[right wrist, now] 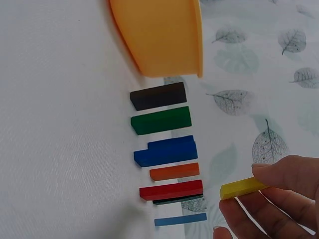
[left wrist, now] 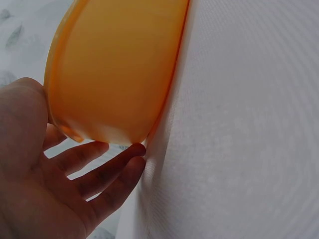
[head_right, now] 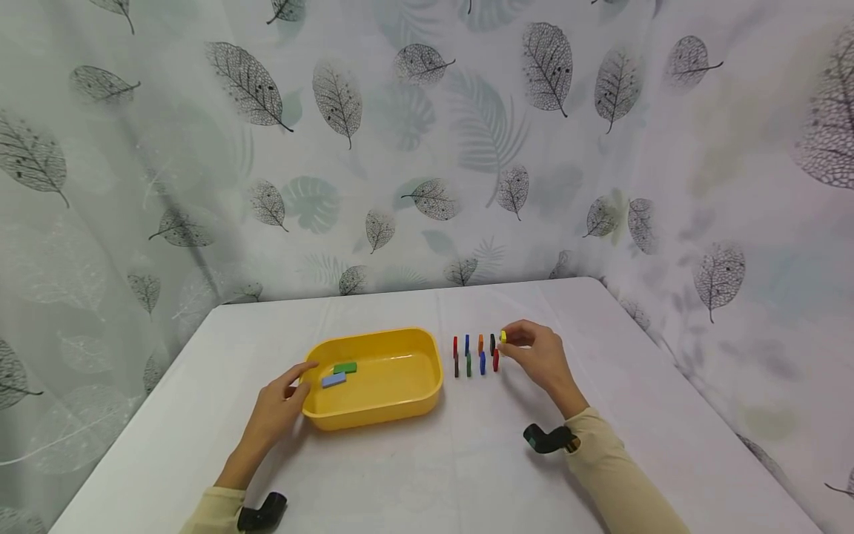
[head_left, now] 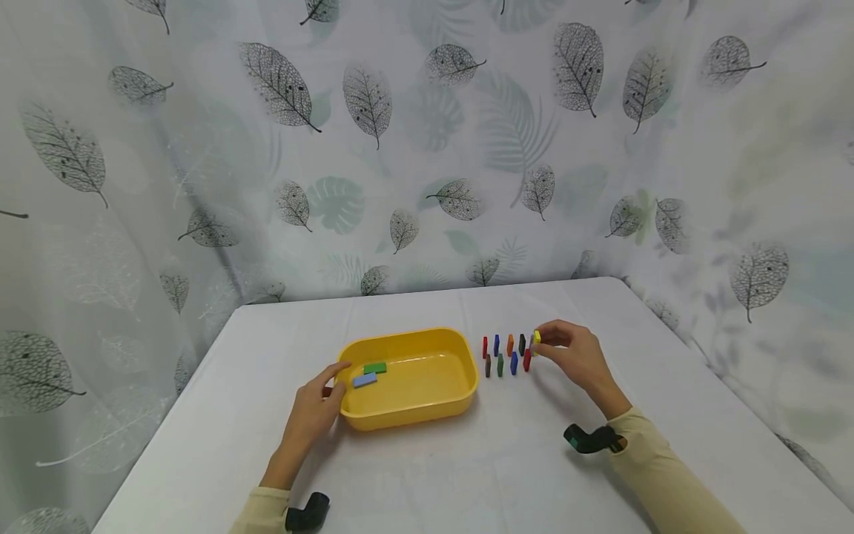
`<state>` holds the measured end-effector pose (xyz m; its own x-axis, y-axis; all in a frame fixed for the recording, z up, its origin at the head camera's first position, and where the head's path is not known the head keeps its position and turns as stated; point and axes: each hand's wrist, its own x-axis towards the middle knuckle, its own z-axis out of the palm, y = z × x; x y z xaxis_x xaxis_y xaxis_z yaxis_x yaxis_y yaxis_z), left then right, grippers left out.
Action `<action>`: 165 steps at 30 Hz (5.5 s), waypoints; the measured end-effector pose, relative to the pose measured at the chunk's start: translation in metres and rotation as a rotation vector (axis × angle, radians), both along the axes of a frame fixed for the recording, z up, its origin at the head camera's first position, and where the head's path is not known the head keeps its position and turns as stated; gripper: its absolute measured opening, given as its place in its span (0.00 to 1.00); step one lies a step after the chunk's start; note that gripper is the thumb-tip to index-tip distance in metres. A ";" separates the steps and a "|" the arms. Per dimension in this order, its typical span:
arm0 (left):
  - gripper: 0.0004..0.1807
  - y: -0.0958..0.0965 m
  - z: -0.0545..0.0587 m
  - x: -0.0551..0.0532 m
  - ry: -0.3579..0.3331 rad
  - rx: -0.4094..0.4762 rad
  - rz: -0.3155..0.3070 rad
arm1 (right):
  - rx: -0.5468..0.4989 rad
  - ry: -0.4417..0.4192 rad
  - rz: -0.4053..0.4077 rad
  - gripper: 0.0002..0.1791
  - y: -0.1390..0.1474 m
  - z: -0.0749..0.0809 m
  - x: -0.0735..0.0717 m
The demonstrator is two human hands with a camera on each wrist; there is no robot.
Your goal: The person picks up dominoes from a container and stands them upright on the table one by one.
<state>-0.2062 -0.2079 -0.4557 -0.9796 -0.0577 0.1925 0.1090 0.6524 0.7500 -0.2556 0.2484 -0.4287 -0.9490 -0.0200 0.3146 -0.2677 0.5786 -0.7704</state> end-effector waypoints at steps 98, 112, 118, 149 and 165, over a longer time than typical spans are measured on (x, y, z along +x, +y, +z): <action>0.22 -0.003 0.003 -0.005 -0.010 -0.001 -0.019 | 0.137 0.182 0.406 0.10 -0.154 0.052 0.007; 0.22 -0.003 0.003 -0.001 -0.002 0.016 -0.021 | 0.265 0.011 0.598 0.16 -0.236 0.027 -0.005; 0.22 -0.005 0.003 -0.002 0.022 0.006 -0.022 | 0.355 -0.049 0.623 0.17 -0.263 0.019 -0.010; 0.22 -0.007 -0.001 -0.003 0.047 0.006 -0.049 | 0.625 -0.045 0.634 0.04 -0.279 -0.001 -0.024; 0.22 -0.006 0.001 -0.002 0.029 0.008 -0.042 | 0.649 0.022 0.576 0.09 -0.273 -0.006 -0.024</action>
<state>-0.2081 -0.2142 -0.4551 -0.9752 -0.0186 0.2204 0.1575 0.6409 0.7513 -0.2799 -0.0250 -0.4349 -0.7295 -0.6777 0.0923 -0.6652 0.6717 -0.3261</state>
